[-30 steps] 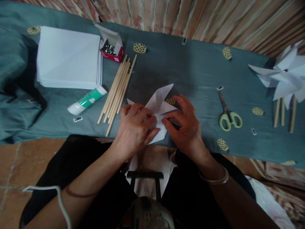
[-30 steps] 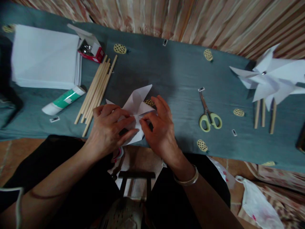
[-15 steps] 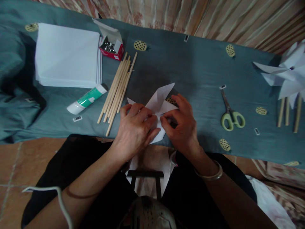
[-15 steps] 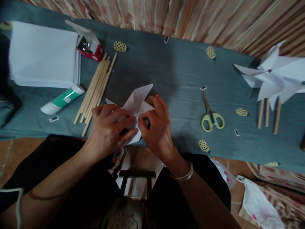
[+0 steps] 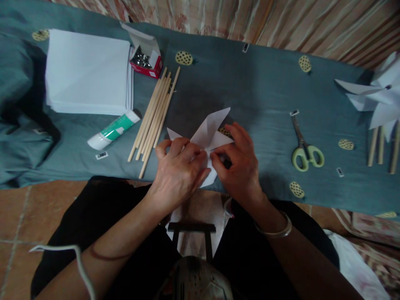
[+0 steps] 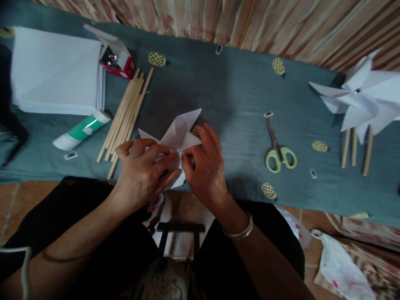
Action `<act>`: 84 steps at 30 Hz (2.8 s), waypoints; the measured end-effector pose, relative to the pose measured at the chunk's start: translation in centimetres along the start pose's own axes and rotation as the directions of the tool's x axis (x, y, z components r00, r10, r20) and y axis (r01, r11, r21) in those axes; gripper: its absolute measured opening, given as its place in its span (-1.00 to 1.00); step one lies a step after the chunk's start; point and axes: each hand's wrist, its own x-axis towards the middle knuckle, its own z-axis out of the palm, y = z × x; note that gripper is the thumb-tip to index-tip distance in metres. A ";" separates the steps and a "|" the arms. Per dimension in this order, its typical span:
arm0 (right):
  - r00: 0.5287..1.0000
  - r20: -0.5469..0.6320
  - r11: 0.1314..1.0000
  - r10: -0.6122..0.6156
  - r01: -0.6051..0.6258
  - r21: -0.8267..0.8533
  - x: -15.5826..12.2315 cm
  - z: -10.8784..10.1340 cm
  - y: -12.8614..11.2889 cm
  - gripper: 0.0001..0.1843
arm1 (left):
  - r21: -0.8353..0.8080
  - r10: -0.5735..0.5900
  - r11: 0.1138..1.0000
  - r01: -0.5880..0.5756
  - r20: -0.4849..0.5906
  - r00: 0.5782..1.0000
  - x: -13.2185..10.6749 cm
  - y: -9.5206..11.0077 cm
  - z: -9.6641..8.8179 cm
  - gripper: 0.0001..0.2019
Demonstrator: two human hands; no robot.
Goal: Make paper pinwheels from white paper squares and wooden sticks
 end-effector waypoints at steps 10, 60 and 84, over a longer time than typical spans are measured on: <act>1.000 0.014 0.999 -0.021 0.022 -0.043 0.0 -0.3 0.0 -0.85 | -0.001 -0.008 1.000 0.008 0.022 1.000 0.2 0.1 -0.3 -0.83; 0.964 0.056 0.959 -0.261 0.266 -0.102 -0.3 -0.3 1.4 -0.60 | 0.009 0.020 1.000 -0.019 -0.050 0.999 0.3 0.5 0.7 -0.81; 0.952 0.104 0.906 -0.288 0.306 -0.293 -1.4 0.1 -0.1 -0.66 | -0.302 -0.260 0.925 0.231 -0.058 0.964 1.4 -1.6 0.8 -0.44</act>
